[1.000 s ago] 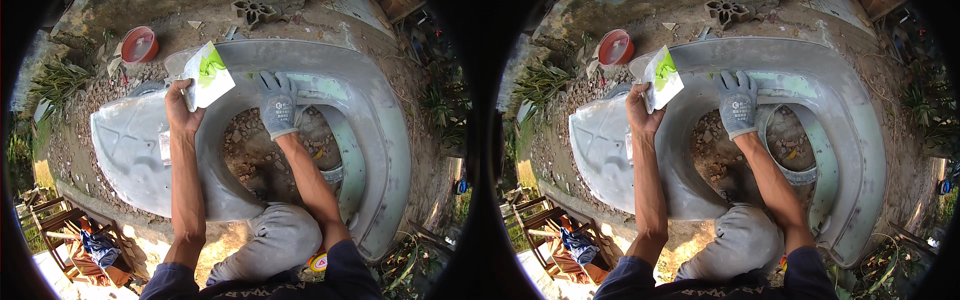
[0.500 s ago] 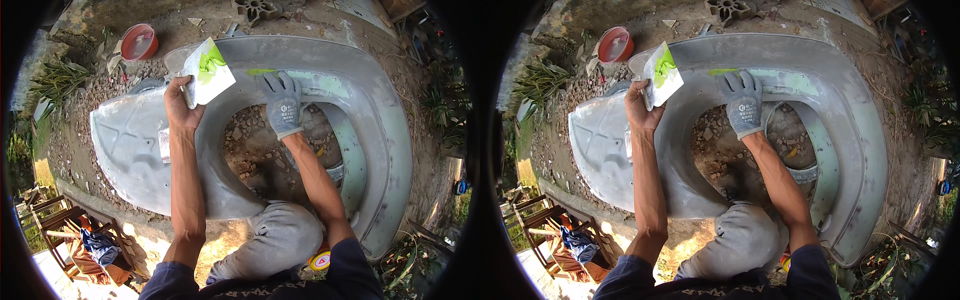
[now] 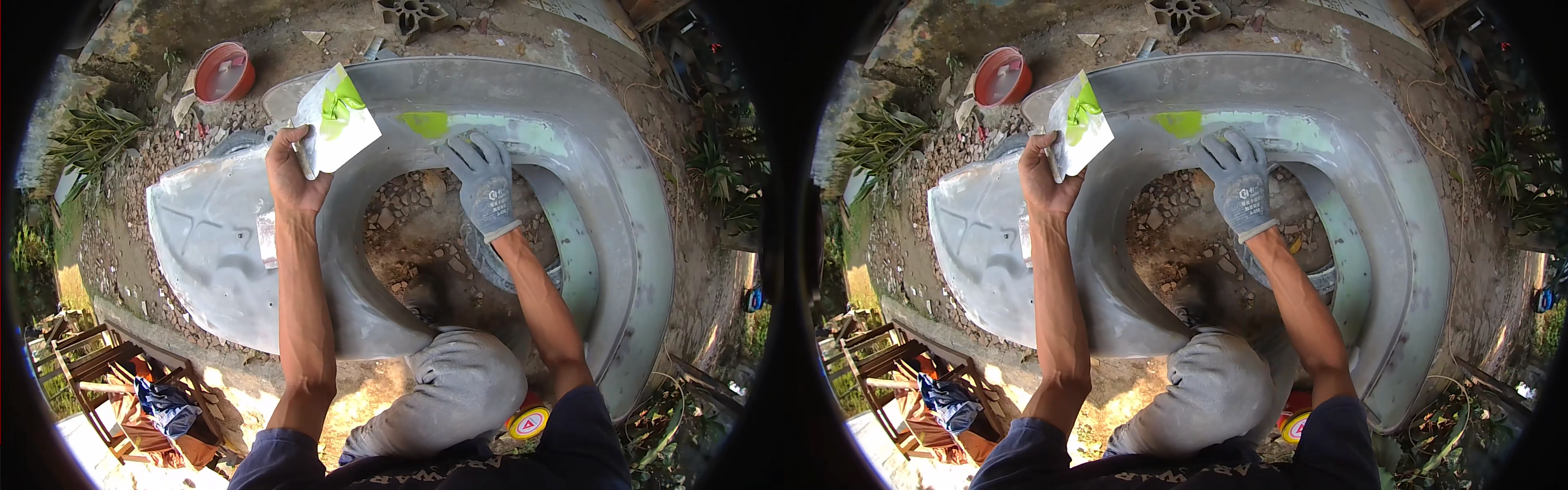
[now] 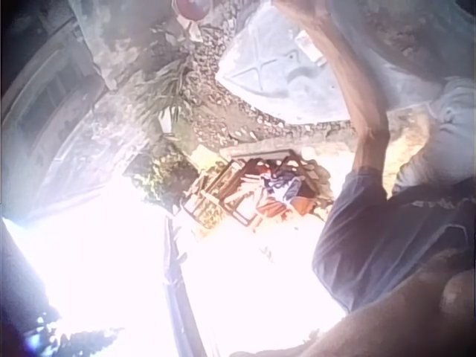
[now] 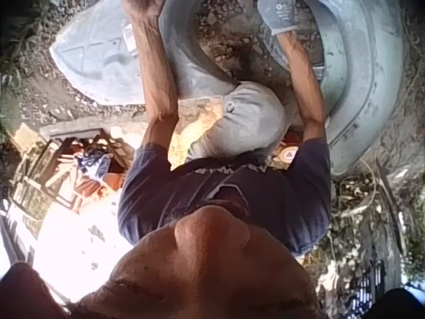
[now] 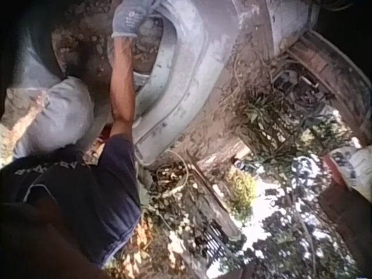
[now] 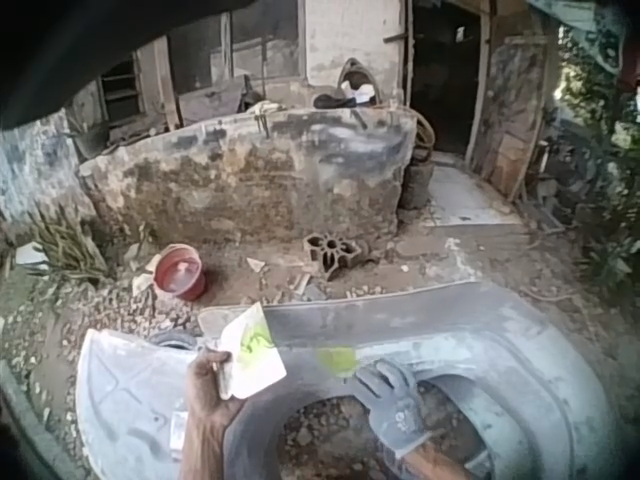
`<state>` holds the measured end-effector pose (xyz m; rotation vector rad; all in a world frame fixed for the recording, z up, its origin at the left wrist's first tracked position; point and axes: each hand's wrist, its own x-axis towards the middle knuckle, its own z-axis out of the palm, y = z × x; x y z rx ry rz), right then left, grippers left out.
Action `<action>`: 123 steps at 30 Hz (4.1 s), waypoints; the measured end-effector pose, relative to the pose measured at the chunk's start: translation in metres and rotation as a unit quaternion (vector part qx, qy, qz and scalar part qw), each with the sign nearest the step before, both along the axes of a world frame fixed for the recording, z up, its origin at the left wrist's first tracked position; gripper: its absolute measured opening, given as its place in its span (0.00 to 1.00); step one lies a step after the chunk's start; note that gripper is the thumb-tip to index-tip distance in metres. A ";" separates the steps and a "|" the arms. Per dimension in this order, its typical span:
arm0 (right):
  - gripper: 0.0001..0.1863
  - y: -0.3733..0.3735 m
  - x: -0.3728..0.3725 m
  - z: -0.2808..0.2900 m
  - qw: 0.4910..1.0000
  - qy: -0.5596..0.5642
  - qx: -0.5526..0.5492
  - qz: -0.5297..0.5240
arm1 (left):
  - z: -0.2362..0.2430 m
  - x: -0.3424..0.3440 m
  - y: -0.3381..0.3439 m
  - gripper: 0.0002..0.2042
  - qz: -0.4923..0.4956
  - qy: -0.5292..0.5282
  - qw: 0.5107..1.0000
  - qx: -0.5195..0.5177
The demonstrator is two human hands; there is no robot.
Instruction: Mixing and applying body filler to a motorcycle or vehicle body part.
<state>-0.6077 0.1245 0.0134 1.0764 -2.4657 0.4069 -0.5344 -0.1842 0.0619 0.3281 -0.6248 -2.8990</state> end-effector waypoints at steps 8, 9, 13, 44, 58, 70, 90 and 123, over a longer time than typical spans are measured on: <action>0.27 -0.012 -0.007 0.025 0.997 0.010 -0.021 -0.072 | -0.001 0.001 0.000 0.20 0.004 -0.015 1.000 -0.015; 0.27 -0.017 -0.008 0.025 0.997 0.010 -0.021 -0.072 | -0.001 0.001 0.000 0.19 0.001 -0.011 1.000 -0.012; 0.27 -0.040 -0.009 0.024 0.998 -0.001 -0.019 -0.063 | -0.002 0.000 -0.001 0.19 0.002 -0.004 1.000 0.000; 0.26 0.008 -0.012 0.028 0.998 -0.055 0.044 0.004 | -0.003 0.000 -0.003 0.20 -0.012 0.001 1.000 0.001; 0.24 -0.041 -0.014 -0.001 0.991 0.028 -0.047 -0.126 | -0.003 0.000 0.003 0.20 -0.026 0.006 1.000 -0.004; 0.28 -0.033 -0.006 -0.016 0.992 0.031 -0.042 -0.114 | 0.005 0.002 0.022 0.19 -0.042 -0.025 0.995 -0.085; 0.29 0.015 0.051 0.076 0.998 -0.008 -0.049 -0.045 | 0.003 -0.012 0.082 0.14 -0.149 -0.055 0.975 -0.156; 0.37 -0.028 -0.014 -0.012 0.993 0.001 -0.038 -0.112 | -0.005 -0.013 0.032 0.25 -0.118 -0.005 0.990 -0.077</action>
